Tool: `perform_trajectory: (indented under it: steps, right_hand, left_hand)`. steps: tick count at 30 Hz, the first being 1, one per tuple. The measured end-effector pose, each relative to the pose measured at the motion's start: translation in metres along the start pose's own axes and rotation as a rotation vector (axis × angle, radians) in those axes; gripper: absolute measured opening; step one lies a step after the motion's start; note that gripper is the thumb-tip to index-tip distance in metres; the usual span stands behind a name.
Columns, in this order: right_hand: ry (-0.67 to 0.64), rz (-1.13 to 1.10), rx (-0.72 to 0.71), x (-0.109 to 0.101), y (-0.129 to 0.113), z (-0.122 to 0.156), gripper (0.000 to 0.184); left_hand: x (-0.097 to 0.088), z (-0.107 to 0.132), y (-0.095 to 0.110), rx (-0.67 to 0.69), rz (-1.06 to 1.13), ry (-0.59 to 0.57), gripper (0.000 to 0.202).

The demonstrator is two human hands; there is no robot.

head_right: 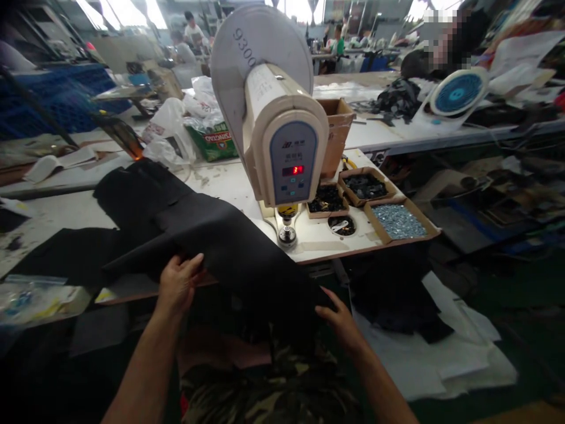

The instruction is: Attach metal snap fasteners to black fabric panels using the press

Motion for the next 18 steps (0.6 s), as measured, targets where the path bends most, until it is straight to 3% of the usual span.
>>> perform_trajectory:
  steps: [4,7,13,16,18]
  right_hand:
    - [0.089,0.369,-0.227,-0.001,-0.031,-0.023,0.069]
    - [0.075,0.499,-0.343,0.027,-0.05,-0.036,0.067]
    - [-0.013,0.194,-0.249,0.095,-0.03,-0.061,0.052]
    - [-0.053,0.066,-0.22,0.103,-0.02,-0.059,0.047]
    - [-0.136,0.079,-0.213,0.1,-0.026,-0.051,0.044]
  left_hand:
    - [-0.001,-0.005,0.0,0.02,-0.054,-0.038,0.047]
    - [0.004,-0.007,-0.001,0.01,-0.052,-0.075,0.045]
    - [0.017,0.001,0.002,-0.075,-0.032,-0.174,0.048]
    - [0.009,0.003,0.016,-0.057,-0.159,-0.191,0.047]
    - [-0.005,0.002,0.031,-0.015,-0.304,-0.168,0.043]
Point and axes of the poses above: each hand's wrist, its own z-axis away from the middle knuckle, its own x-axis out of the palm, y = z × x, the point moved 6 cm from there along -z, towards the middle knuckle, and after that the axes turned 5 degrees about -x, right-handed, at the moved point
